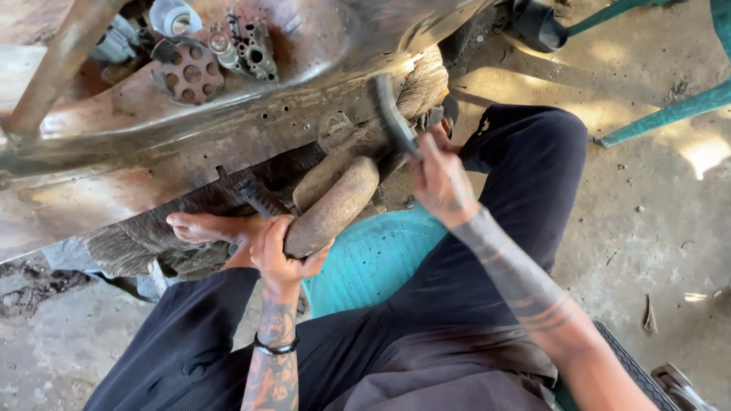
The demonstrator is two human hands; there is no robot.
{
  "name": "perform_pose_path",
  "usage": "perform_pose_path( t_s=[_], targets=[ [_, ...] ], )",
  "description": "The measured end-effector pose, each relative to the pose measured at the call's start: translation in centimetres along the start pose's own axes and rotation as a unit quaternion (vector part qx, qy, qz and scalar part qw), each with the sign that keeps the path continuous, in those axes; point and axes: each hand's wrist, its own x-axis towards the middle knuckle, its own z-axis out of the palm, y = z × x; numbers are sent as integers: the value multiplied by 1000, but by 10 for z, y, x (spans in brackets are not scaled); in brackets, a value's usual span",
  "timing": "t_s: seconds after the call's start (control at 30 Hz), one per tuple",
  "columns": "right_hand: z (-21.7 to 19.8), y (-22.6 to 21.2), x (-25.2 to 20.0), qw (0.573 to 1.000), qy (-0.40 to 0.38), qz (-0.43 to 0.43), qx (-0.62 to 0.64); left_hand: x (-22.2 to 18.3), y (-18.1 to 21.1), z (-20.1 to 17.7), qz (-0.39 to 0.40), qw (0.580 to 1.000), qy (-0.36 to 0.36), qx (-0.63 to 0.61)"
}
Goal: Cleaning rust and debris from a motorcycle exhaust pipe using a wire brush and scraper.
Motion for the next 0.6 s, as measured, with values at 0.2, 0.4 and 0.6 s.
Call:
perform_pose_path(
  t_s=[0.2,0.4,0.6],
  targets=[
    [-13,11,3,997,-11,13,69,-2,-2,-1,7,1000,-5,-13],
    [1,3,-6,982,-152,108,-34,-2,-3,3,-1,1000,-8,3],
    [-24,39,23,982,-133,127,-32,-2,-3,1,-2,1000,-4,-28]
  ],
)
